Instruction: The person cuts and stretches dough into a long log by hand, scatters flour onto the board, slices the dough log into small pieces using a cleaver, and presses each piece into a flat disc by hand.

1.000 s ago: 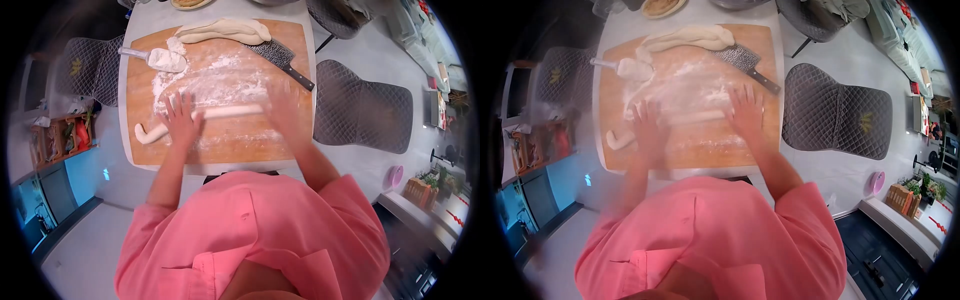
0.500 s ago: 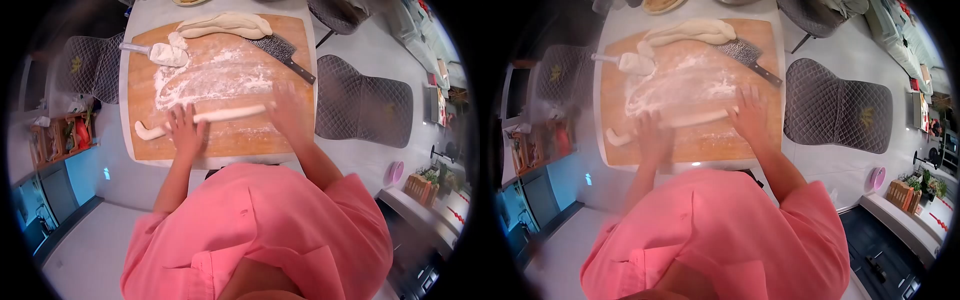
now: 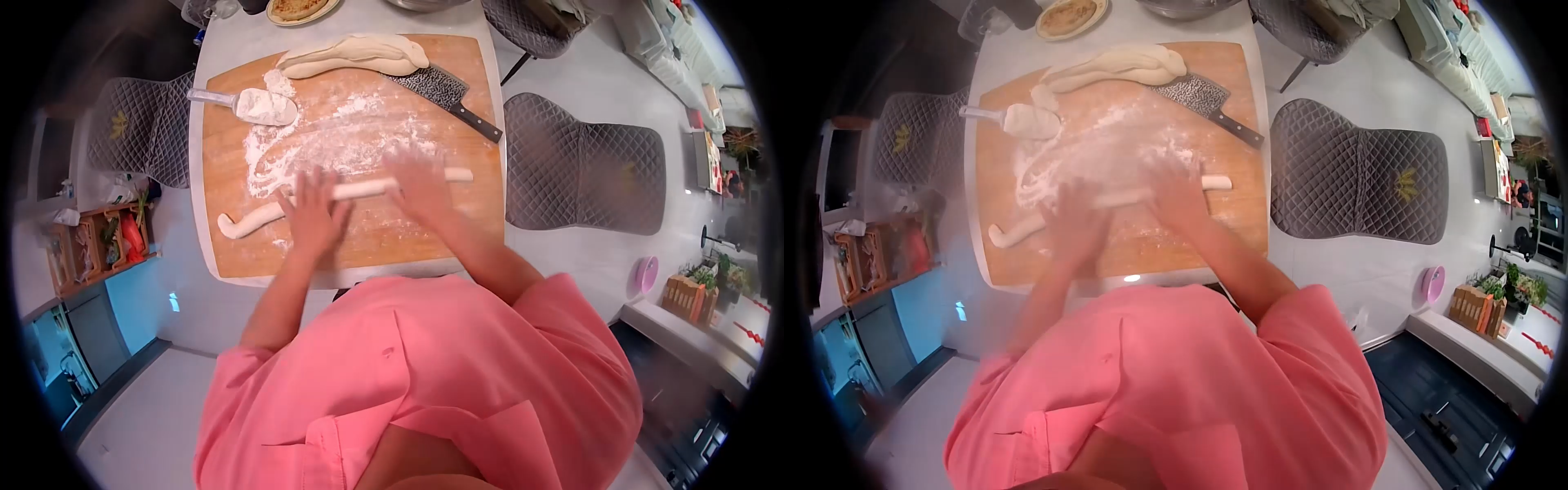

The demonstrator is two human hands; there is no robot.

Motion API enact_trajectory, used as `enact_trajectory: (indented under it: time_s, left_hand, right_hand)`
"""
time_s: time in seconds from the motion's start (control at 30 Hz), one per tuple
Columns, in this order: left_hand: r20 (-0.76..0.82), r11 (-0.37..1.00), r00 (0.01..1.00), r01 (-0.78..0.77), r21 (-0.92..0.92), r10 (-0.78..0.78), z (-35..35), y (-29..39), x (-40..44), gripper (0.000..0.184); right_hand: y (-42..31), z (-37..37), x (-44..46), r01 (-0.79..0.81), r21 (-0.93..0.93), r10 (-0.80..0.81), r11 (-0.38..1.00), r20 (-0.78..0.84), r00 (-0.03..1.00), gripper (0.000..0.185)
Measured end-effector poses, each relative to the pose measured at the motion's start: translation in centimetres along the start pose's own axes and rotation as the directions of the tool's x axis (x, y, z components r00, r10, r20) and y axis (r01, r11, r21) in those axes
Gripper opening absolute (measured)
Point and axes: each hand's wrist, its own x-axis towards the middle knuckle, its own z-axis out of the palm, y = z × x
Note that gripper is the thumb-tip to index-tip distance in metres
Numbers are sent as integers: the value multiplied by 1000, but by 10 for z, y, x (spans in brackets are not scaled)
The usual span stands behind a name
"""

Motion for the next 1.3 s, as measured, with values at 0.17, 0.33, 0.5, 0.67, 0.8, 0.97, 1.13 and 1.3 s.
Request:
enact_trajectory:
  time_s: [0.17,0.33,0.5,0.67,0.8,0.97,1.13,1.3]
  left_hand:
    - [-106,996,992,58,-71,-65,24,-42,19,62]
    - [17,999,1000,-13,-38,14,22,-24,-74,69]
    - [-78,994,997,-36,-105,27,27,-17,-69,79]
    - [53,947,987,-131,-294,153,3,6,-16,83]
    - [-72,902,940,-341,-265,334,-4,34,35,85]
    - [-325,903,884,-401,-155,337,-34,48,179,93]
    - [-93,895,896,-418,156,434,-59,61,277,91]
    - [-87,926,923,-367,89,375,-30,60,295,83]
  right_hand:
    - [27,5,0,-163,92,179,982,-200,963,62]
    - [15,-7,-80,-145,125,150,982,-30,988,61]
    - [85,-12,-22,-307,-27,277,951,-365,889,56]
    - [147,-22,37,-444,109,457,889,-159,875,40]
    - [160,-30,43,-339,156,353,928,-78,932,35]
    - [163,-51,50,-270,167,263,948,62,963,37]
    - [150,-88,49,-372,160,347,914,160,924,34]
    - [155,-145,26,-411,44,388,910,256,885,34]
